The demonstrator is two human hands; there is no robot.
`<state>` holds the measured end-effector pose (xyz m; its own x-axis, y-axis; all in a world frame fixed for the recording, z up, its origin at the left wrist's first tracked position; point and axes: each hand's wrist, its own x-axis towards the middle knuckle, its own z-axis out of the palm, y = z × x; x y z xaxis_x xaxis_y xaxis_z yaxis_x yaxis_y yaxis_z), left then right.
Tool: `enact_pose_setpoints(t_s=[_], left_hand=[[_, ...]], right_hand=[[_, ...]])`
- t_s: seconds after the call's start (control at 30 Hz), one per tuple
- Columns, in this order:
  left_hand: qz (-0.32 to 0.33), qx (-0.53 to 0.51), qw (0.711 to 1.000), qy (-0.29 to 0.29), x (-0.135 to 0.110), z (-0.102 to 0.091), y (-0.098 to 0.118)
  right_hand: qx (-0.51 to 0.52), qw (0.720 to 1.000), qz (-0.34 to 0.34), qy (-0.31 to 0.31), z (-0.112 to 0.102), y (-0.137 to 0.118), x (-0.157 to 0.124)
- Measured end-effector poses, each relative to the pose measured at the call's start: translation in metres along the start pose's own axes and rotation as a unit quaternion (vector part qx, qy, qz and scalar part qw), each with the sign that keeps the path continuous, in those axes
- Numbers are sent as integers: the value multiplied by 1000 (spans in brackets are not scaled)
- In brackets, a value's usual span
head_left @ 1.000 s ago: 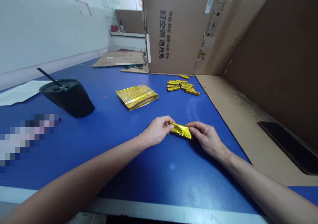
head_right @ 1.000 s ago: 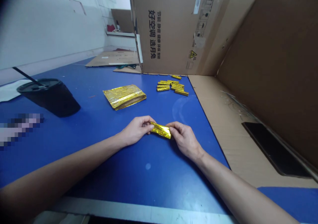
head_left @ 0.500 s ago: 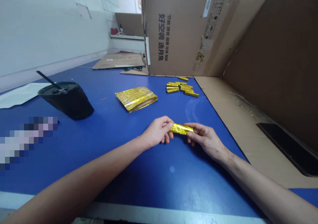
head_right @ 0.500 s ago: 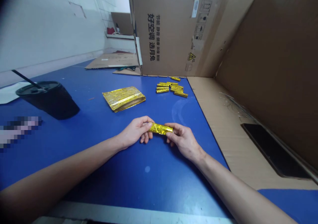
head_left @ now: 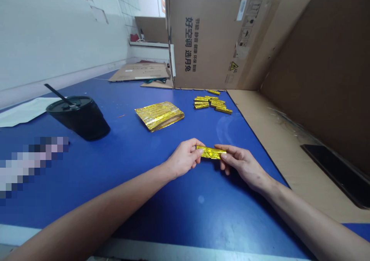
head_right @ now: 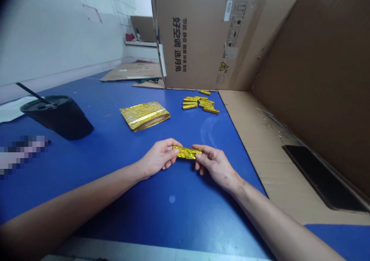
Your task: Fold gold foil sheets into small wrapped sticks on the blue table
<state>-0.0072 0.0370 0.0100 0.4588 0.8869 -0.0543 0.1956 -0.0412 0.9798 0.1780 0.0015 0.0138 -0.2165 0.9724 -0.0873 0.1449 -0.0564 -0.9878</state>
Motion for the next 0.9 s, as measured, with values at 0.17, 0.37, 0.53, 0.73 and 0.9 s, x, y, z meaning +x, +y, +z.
enact_pose_setpoints(t_s=[0.17, 0.37, 0.53, 0.73, 0.9], left_hand=[[1, 11, 1000, -13, -2, 1, 3], [4, 21, 1000, -18, 1, 0, 0], [-4, 38, 999, -24, 4, -4, 1], [-34, 72, 996, -46, 15, -18, 5], [-53, 188, 977, -84, 31, -27, 10]], right_hand=[[-6, 1000, 7, 3, 1, -3, -1], [-23, 999, 8, 31, 5, -1, -1], [-81, 995, -19, 52, 9, 3, 0], [-237, 954, -156, 100, 5, 8, -7], [-484, 805, -340, 53, 4, 4, -13]])
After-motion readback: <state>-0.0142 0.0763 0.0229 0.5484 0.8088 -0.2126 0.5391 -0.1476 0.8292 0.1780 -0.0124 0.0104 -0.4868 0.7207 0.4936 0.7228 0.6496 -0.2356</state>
